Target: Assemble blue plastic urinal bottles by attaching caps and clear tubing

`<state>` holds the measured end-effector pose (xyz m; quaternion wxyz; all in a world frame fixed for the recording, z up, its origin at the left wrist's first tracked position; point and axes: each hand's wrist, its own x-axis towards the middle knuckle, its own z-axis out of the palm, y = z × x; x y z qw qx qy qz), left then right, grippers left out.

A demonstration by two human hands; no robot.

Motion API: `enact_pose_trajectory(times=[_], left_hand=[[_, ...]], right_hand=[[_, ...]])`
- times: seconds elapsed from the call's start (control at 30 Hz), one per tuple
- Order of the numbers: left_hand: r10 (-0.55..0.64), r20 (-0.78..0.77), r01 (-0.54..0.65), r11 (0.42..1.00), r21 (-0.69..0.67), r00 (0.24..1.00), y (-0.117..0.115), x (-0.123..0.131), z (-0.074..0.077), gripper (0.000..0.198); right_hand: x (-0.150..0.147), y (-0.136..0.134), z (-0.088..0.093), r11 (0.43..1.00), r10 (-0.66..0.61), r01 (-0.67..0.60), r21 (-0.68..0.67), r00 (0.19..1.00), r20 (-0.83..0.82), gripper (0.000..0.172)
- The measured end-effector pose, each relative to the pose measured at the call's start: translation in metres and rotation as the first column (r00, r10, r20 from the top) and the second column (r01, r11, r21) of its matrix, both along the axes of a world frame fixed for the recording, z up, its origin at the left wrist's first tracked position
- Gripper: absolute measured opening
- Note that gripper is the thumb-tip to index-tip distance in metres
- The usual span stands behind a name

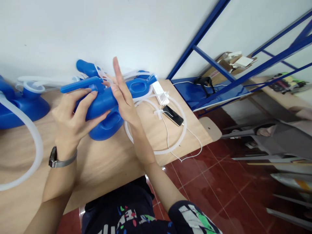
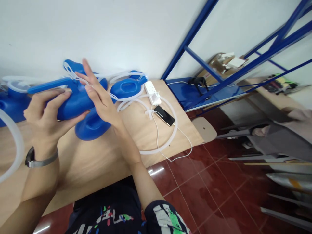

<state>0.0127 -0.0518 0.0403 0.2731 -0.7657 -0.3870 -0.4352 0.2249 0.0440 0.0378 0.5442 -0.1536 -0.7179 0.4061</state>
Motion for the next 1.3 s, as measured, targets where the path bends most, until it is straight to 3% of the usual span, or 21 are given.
enact_pose_trajectory(times=[0.13,0.2,0.33,0.4,0.6,0.7,0.87,1.0,1.1,1.3], left_hand=[[-0.004,-0.073,0.001,0.999,-0.037,0.997,-0.004,-0.004,0.009,0.079],[0.008,-0.122,-0.013,0.999,-0.044,0.993,-0.008,-0.002,0.014,0.074],[0.008,-0.174,-0.012,1.0,-0.023,0.985,-0.013,0.001,0.018,0.063],[0.01,-0.183,-0.016,0.999,-0.031,0.983,-0.013,0.0,0.018,0.061],[0.016,-0.181,-0.026,0.998,-0.054,0.983,-0.015,-0.004,0.016,0.062],[0.014,-0.167,-0.026,0.997,-0.066,0.986,-0.014,-0.008,0.016,0.064],[0.017,-0.163,-0.024,0.999,-0.044,0.987,-0.011,-0.014,0.013,0.073],[-0.024,-0.142,0.02,0.999,-0.034,0.99,-0.012,-0.01,0.012,0.081],[-0.044,-0.124,0.039,0.998,-0.045,0.991,-0.014,-0.003,0.01,0.08],[-0.045,-0.09,0.035,0.992,-0.118,0.995,-0.018,0.004,0.008,0.061]], right_hand=[[0.01,0.0,0.001,0.98,-0.157,0.144,0.136,0.983,0.092,0.028],[0.011,-0.002,-0.001,0.962,-0.245,0.24,0.128,0.969,0.028,0.019],[0.005,-0.005,-0.008,0.939,-0.343,0.343,-0.004,0.937,-0.063,0.047],[0.005,-0.003,-0.009,0.933,-0.36,0.359,-0.023,0.933,-0.032,0.046],[0.021,0.012,-0.016,0.917,-0.333,0.285,0.28,0.932,0.141,0.038],[0.022,0.016,-0.022,0.914,-0.312,0.262,0.309,0.942,0.126,0.041],[0.027,0.01,-0.013,0.97,-0.208,0.189,0.154,0.971,0.118,0.03],[0.039,0.004,-0.001,0.997,-0.078,0.074,0.034,0.99,0.121,0.034],[0.043,0.002,0.001,0.994,-0.043,0.049,-0.093,0.997,0.069,0.031],[0.039,-0.001,0.007,0.956,-0.04,0.031,-0.291,0.999,-0.027,0.036]])
